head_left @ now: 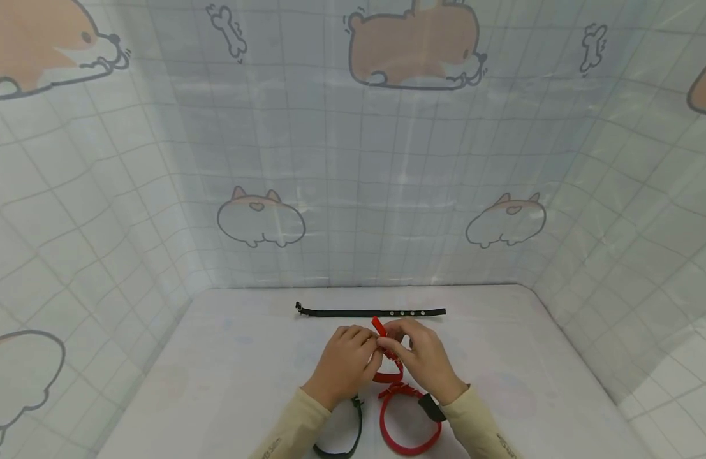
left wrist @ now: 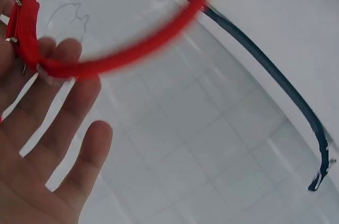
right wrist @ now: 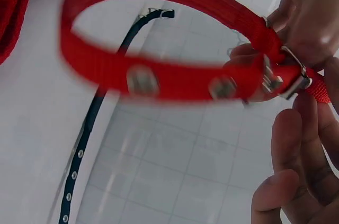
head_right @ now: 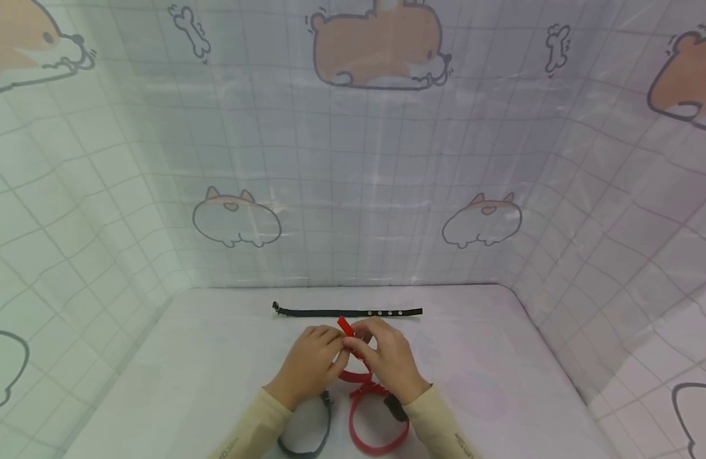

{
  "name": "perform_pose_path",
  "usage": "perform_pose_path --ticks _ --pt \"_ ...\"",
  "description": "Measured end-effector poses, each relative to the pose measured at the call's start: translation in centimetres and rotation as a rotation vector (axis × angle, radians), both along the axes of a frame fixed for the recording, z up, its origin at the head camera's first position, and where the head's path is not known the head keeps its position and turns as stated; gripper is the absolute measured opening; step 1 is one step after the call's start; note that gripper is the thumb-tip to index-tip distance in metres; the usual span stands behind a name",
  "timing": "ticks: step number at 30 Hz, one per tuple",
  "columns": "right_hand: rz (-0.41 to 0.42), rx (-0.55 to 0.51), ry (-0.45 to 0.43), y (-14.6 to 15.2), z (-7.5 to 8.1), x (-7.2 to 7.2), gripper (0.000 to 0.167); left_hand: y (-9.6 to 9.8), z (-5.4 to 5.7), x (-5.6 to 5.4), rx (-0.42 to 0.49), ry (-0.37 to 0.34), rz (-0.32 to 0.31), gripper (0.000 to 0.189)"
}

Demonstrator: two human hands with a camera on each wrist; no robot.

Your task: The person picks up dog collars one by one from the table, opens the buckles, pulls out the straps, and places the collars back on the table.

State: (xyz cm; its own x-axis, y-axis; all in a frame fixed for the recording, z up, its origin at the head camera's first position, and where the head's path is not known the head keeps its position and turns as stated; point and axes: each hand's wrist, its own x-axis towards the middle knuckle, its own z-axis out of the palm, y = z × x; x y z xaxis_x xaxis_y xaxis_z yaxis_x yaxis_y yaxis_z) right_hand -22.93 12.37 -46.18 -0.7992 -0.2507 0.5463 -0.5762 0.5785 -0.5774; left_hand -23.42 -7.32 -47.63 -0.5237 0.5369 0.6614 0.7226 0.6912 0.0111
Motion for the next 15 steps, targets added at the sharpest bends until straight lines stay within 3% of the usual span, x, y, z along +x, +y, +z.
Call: perform_pose_path --ticks 3,8,15 --pt "0.004 -0.017 -0.006 0.0 -0.1 -0.1 0.021 0.0 -0.2 0.0 -0.021 0.001 -0.023 0.018" --pt "0.079 -0.03 0.004 0.1 -0.4 -0.2 0.023 -0.4 -0.6 -0.3 -0.067 0.056 -0.016 0.023" --pt "0.065 -0.004 -0.029 1.0 -1.1 -0.2 0.036 -1.2 -0.4 -0.8 0.064 0.034 -0.014 0.022"
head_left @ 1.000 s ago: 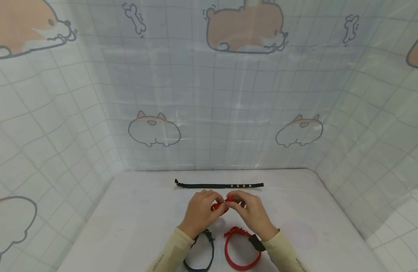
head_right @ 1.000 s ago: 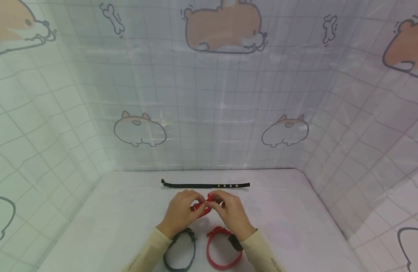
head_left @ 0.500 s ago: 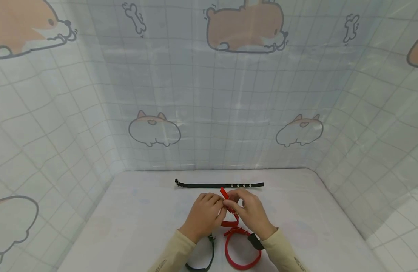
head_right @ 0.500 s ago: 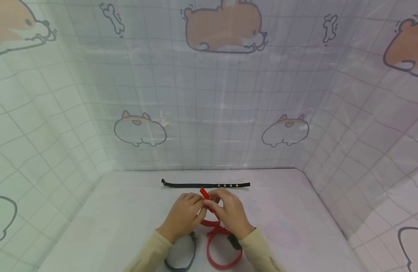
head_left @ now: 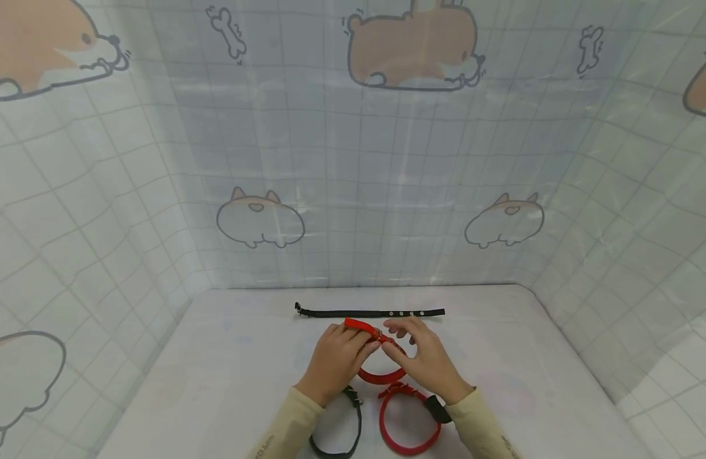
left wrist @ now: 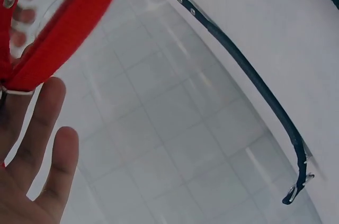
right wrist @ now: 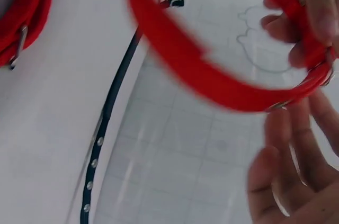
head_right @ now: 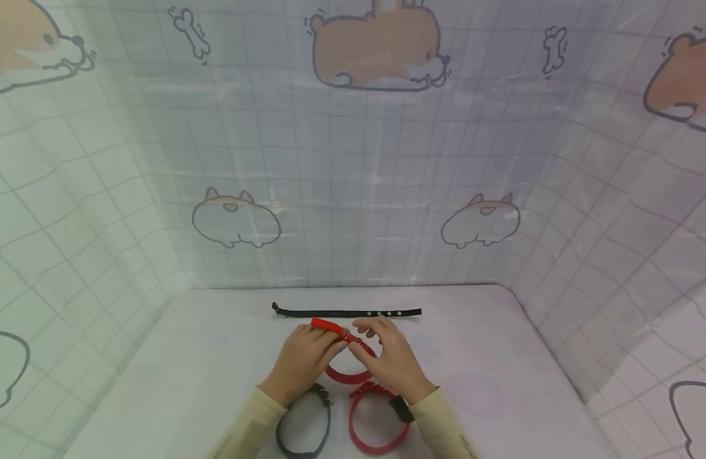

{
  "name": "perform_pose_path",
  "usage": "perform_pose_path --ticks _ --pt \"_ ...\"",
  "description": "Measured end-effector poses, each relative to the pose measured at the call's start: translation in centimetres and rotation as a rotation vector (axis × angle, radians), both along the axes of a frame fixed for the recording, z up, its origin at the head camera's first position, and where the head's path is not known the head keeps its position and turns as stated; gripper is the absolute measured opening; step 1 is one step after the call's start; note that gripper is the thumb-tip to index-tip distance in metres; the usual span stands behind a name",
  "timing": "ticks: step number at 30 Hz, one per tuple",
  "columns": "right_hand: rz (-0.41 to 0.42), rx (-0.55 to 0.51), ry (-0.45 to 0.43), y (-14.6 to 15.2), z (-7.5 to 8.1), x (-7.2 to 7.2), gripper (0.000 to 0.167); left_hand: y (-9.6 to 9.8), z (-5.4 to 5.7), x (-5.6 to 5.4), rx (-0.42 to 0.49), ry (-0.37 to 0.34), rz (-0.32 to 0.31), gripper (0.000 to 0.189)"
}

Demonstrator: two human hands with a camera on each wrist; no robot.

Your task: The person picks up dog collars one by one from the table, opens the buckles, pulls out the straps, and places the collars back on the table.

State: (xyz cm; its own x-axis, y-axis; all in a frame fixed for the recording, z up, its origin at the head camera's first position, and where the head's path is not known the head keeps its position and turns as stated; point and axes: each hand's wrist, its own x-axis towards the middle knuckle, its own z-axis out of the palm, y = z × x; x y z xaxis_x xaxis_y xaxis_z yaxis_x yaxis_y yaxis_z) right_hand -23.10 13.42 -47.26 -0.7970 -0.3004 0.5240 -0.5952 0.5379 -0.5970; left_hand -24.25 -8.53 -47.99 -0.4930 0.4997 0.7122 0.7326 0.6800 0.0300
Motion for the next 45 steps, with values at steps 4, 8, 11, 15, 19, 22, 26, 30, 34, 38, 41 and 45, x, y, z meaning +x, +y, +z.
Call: perform_pose_path --ticks 4,8,11,15,19,22,26,30,34,38,41,45 --pt "0.007 -0.018 -0.064 0.4 -0.2 -0.1 0.027 -0.3 0.4 -0.1 0.074 0.01 -0.018 0.019" --pt "0.03 -0.082 -0.106 0.3 -0.5 -0.1 0.018 -0.4 0.5 -0.1 0.107 0.002 -0.045 0.016" --pt "0.045 -0.117 -0.139 0.4 -0.6 0.0 0.018 -0.5 0.5 0.0 0.13 -0.018 -0.062 0.015" --pt "0.109 -0.139 -0.201 0.7 -0.6 0.2 0.023 -0.8 0.3 -0.1 0.154 -0.026 -0.068 0.017" --pt "0.184 -0.144 -0.252 1.1 -0.4 0.2 0.027 -1.1 0.2 -0.2 0.17 -0.029 -0.07 0.016" --pt "0.197 -0.149 -0.272 1.2 -0.3 0.2 0.027 -1.2 0.2 -0.3 0.179 -0.038 -0.065 0.016" --pt "0.18 -0.157 -0.254 0.8 -0.3 0.3 0.022 -1.1 0.1 -0.2 0.18 -0.056 -0.067 0.015" --pt "0.142 -0.16 -0.22 0.4 -0.7 0.1 0.018 -1.0 -0.1 -0.1 0.159 -0.078 -0.077 0.019" --pt "0.127 -0.173 -0.26 0.2 -0.3 0.4 0.015 -1.0 -0.2 -0.1 0.159 -0.072 -0.081 0.02" --pt "0.174 -0.161 -0.305 0.5 0.3 0.7 0.021 -1.3 -0.2 -0.3 0.176 -0.064 -0.082 0.017" --pt "0.196 -0.147 -0.328 0.9 -0.1 0.5 0.026 -1.6 -0.3 -0.4 0.179 -0.08 -0.074 0.019" --pt "0.178 -0.147 -0.337 0.4 0.5 1.0 0.026 -1.6 -0.3 -0.3 0.178 -0.083 -0.081 0.016"
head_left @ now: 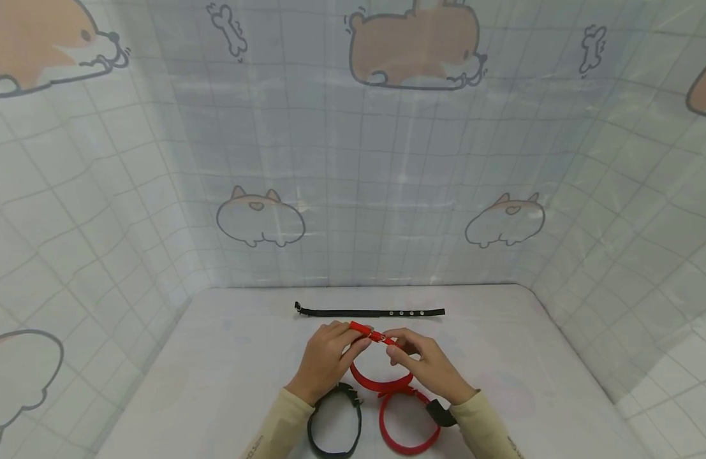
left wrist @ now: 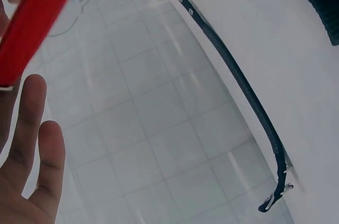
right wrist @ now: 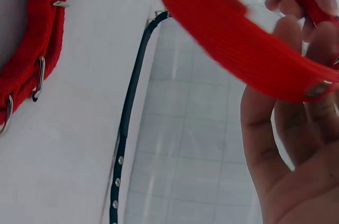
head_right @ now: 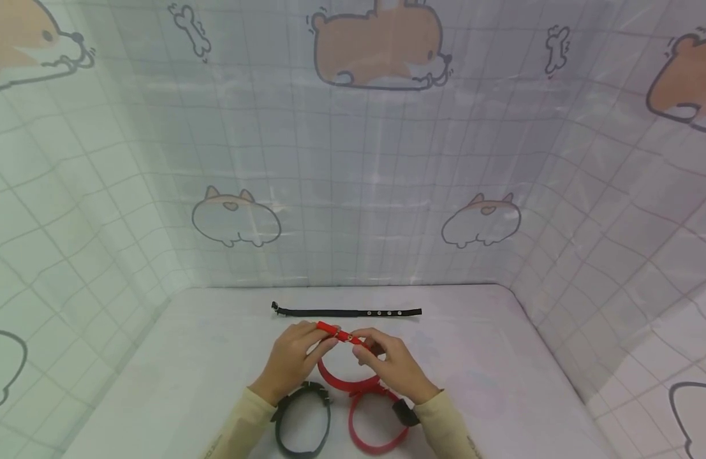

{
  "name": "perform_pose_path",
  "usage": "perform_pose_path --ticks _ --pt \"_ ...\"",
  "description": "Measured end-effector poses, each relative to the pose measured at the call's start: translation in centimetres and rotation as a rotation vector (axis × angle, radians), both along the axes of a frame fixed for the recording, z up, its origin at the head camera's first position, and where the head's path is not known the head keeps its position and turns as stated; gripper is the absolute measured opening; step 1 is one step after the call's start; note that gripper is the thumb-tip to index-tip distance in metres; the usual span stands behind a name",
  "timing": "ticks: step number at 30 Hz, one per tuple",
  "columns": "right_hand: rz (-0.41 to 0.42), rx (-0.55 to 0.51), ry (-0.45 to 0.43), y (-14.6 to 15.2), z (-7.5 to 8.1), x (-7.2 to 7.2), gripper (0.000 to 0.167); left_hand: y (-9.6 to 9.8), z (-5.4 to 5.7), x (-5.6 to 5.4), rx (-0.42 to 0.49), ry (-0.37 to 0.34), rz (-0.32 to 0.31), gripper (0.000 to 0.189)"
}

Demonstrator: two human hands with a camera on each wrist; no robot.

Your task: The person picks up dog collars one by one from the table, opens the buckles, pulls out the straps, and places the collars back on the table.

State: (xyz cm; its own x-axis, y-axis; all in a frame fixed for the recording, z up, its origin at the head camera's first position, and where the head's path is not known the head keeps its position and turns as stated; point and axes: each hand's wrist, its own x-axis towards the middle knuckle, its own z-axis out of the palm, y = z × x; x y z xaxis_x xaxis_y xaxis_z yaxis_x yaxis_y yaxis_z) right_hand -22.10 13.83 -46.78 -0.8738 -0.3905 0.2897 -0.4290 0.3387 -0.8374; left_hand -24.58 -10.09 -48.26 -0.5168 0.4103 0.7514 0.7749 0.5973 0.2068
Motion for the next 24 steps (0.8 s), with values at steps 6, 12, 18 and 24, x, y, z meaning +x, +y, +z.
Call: perform_pose_path --ticks 6,12,18,24 --pt "-0.059 -0.02 0.031 -1.0 2.1 0.9 0.018 0.3 0.1 0.1 -0.009 0.02 -0.029 0.017" --pt "-0.005 -0.064 0.058 -0.6 2.2 1.0 0.023 0.0 0.2 0.1 0.013 0.002 -0.008 0.016" --pt "-0.046 -0.012 0.038 -0.7 0.3 -0.1 0.024 0.0 0.2 0.0 0.018 0.023 -0.026 0.017" --pt "-0.088 -0.034 0.029 -0.8 -1.1 -0.9 0.016 0.2 0.0 0.1 0.015 0.034 -0.04 0.017"
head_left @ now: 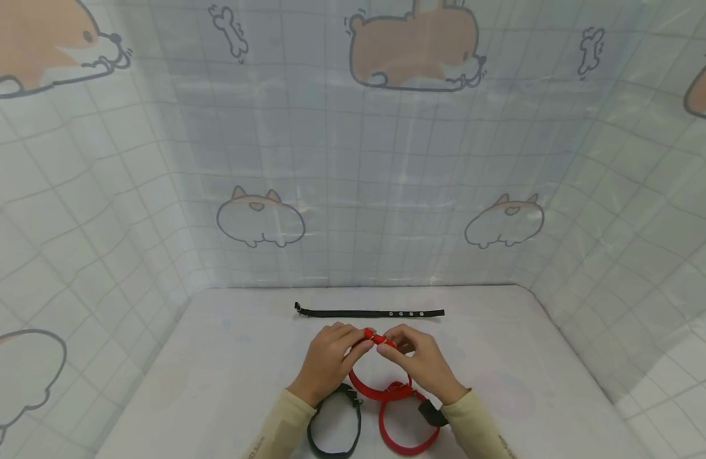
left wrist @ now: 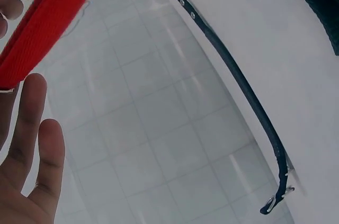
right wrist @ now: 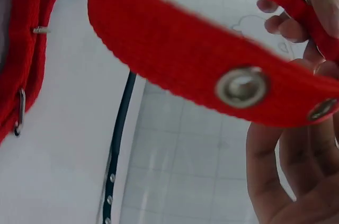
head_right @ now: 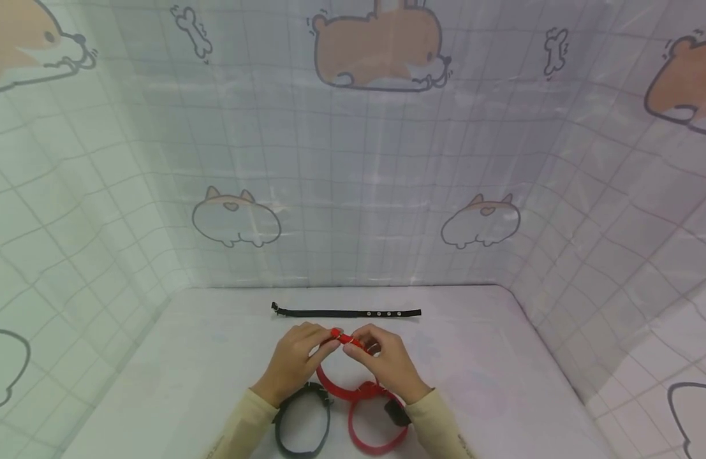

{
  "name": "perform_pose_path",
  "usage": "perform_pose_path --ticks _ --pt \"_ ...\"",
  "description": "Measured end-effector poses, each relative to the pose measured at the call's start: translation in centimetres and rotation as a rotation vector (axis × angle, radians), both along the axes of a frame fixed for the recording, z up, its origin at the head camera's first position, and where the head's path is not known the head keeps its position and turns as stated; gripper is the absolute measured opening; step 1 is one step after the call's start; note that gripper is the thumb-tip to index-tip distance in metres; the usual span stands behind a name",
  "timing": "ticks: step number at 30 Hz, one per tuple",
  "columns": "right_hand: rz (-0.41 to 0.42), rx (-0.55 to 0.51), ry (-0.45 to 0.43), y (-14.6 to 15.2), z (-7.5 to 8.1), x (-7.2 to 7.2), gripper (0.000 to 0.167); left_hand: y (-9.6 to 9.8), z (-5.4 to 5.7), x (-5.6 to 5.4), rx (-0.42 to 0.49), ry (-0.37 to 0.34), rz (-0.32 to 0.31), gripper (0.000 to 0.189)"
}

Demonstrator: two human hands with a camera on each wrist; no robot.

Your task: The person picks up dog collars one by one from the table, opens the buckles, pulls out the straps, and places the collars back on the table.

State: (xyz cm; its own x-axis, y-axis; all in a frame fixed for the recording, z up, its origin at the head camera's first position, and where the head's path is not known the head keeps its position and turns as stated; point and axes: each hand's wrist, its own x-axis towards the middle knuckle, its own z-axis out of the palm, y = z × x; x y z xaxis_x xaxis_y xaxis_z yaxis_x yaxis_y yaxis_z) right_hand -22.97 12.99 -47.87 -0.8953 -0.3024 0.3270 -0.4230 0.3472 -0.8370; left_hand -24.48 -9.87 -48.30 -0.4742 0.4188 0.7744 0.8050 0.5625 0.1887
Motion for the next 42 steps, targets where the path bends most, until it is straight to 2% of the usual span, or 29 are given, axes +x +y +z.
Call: perform_pose_path --ticks 7,17,20,25,28,35,38,42 --pt "0.053 0.009 -0.025 0.8 -0.2 0.1 0.021 -0.8 -0.2 0.0 0.01 -0.02 0.03 0.027" --pt "-0.008 0.048 0.003 0.2 0.2 0.3 0.022 -0.8 -0.3 -0.1 0.01 -0.005 0.02 0.026" --pt "-0.017 0.077 0.013 0.4 0.3 0.2 0.021 -1.1 -0.4 -0.2 0.0 -0.018 0.055 0.027" --pt "-0.043 0.079 0.045 1.3 0.1 0.0 0.022 -2.2 -0.4 -0.5 0.017 -0.042 0.149 0.028" --pt "-0.083 0.059 0.077 2.1 0.0 -0.5 0.023 -3.1 -0.2 -1.0 0.032 -0.05 0.193 0.03" --pt "-0.248 0.061 0.162 3.9 -0.4 -2.5 0.029 -4.1 -0.1 -2.3 0.081 -0.193 0.289 0.034" --pt "-0.293 0.054 0.172 4.6 -0.8 -3.7 0.028 -4.4 -0.6 -3.4 0.096 -0.253 0.313 0.037" --pt "-0.307 0.048 0.169 5.1 -1.4 -4.9 0.029 -4.9 -1.3 -5.0 0.089 -0.305 0.332 0.038"
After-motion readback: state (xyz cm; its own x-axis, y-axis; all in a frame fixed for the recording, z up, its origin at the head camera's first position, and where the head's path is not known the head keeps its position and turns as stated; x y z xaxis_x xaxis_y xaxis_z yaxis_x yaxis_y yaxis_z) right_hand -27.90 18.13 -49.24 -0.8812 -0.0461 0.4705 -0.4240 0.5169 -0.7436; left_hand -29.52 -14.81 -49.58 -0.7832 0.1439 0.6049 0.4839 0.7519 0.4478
